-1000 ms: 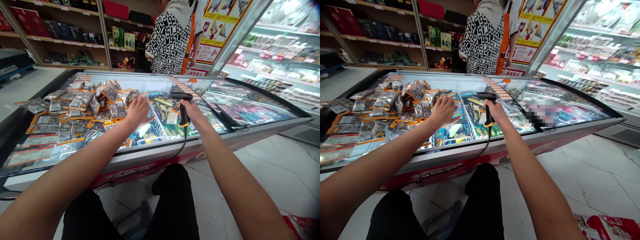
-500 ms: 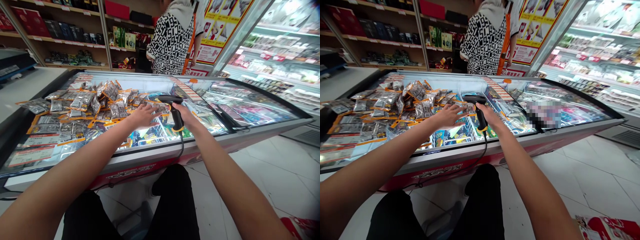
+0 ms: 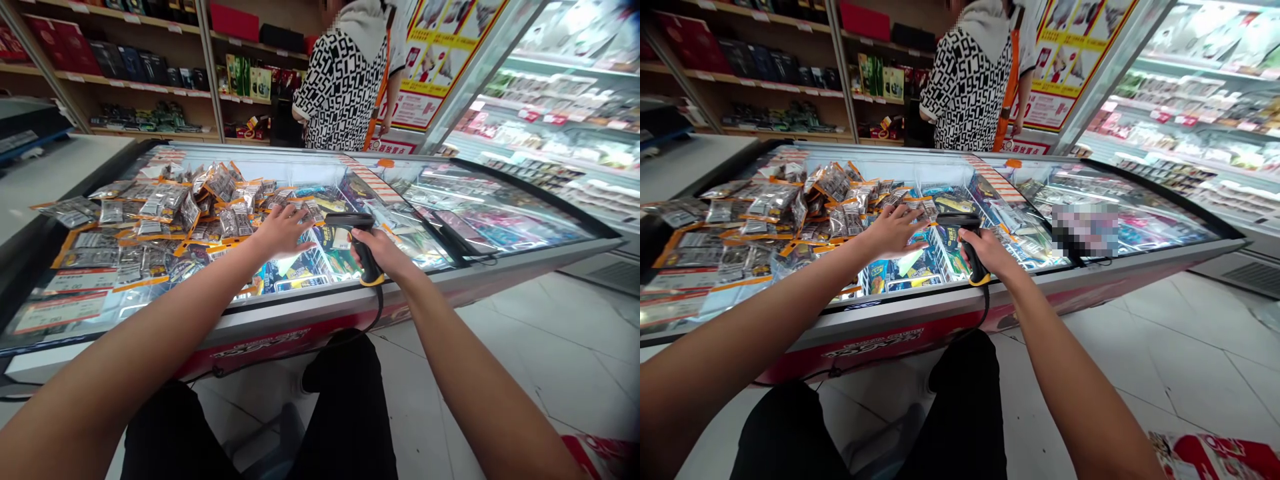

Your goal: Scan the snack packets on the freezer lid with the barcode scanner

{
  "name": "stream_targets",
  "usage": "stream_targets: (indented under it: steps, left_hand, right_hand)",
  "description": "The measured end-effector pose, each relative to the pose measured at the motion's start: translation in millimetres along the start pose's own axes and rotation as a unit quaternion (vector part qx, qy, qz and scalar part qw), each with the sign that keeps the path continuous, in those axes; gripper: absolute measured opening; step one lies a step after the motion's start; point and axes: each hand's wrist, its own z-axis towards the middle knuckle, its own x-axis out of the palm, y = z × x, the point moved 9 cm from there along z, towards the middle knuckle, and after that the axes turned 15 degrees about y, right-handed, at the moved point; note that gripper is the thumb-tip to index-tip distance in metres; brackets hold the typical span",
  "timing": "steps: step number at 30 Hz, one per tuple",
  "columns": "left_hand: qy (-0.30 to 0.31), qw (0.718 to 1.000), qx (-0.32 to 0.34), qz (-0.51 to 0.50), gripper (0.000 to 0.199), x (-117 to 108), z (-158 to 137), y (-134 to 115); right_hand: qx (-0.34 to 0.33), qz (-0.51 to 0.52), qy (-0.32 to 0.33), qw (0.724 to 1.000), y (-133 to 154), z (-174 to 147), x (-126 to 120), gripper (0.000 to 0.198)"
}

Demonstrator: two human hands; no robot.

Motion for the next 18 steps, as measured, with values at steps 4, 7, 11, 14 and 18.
stream_targets:
  steps: [4, 7, 11, 14, 18]
  left_hand:
    - [0.003, 1.0, 0.002, -0.003, 0.073, 1, 0, 0]
    - [-0.009, 1.0, 0.0, 0.0, 0.071, -2, -1, 0]
    - [-0.055, 0.998, -0.011, 0.007, 0.067, -10, -5, 0]
    - [-0.077, 0.997, -0.021, 0.01, 0.063, -13, -7, 2]
    - [-0.082, 0.996, -0.03, 0.009, 0.059, -13, -8, 4]
  right_hand:
    - [-0.001, 0.018, -0.004, 1.0, -2, 0, 1, 0.045]
    - [-0.011, 0.025, -0.018, 0.999, -1, -1, -2, 0.044]
    - [-0.043, -0.005, -0.158, 0.986, 2, -11, -36, 0.045]
    - [-0.029, -0.028, -0.259, 0.965, -3, -18, -67, 0.045]
    - [0.006, -0.066, -0.213, 0.975, -11, -2, -76, 0.044]
